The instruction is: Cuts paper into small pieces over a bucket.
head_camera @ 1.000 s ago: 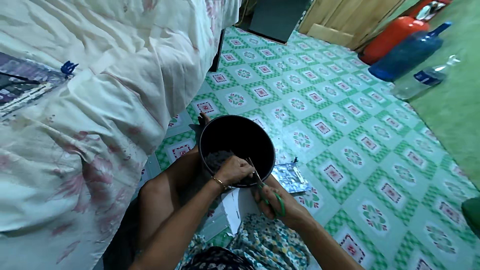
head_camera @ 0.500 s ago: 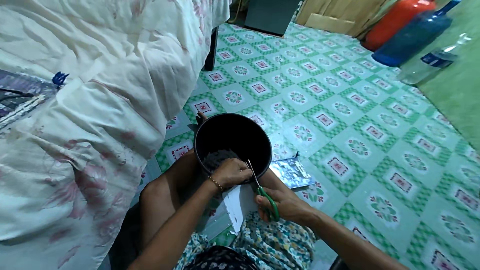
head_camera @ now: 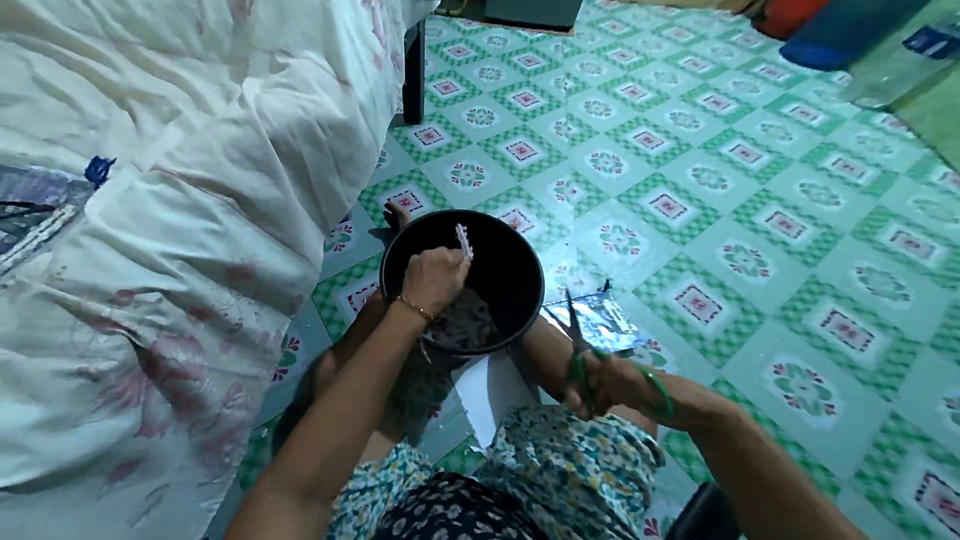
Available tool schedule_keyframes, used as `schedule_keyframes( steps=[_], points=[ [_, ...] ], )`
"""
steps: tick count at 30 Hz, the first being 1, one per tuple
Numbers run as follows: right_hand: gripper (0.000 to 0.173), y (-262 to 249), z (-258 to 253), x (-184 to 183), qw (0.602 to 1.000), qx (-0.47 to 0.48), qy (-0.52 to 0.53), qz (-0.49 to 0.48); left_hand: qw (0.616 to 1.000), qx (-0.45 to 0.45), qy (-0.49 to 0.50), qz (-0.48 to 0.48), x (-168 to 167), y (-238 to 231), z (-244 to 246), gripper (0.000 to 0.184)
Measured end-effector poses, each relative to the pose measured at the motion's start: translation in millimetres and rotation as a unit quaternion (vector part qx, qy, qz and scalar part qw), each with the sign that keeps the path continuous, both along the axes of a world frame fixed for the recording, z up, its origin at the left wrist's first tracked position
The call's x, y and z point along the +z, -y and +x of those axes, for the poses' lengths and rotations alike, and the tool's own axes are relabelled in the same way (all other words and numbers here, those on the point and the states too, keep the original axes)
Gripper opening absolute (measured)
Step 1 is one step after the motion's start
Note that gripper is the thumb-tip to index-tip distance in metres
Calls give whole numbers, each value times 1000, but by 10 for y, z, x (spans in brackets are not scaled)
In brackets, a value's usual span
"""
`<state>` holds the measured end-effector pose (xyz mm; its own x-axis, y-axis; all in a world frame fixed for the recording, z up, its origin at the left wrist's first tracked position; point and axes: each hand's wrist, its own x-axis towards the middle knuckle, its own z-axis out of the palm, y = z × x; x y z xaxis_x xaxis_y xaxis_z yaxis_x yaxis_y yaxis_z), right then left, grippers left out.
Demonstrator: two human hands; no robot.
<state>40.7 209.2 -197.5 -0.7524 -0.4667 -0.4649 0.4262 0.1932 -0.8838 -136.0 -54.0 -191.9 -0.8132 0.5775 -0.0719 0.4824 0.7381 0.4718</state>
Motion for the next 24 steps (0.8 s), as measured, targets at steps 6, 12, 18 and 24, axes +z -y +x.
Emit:
schedule_keyframes(
  steps=[6,12,18,24],
  points=[
    [85,-196,108,-493,969,-234,24,-70,1000,-26,4,-11,-65,-39,-55,50],
    [65,-284,167,-879,869,-450,-2,-205,937,17,-191,291,-218,173,447,33],
    [51,-273,172,-924,853,-462,-33,-239,939,-81,-312,121,-767,131,978,36],
    [43,-290,167,-984,863,-454,-53,-215,896,-138,-418,62,-711,153,542,27]
  ],
)
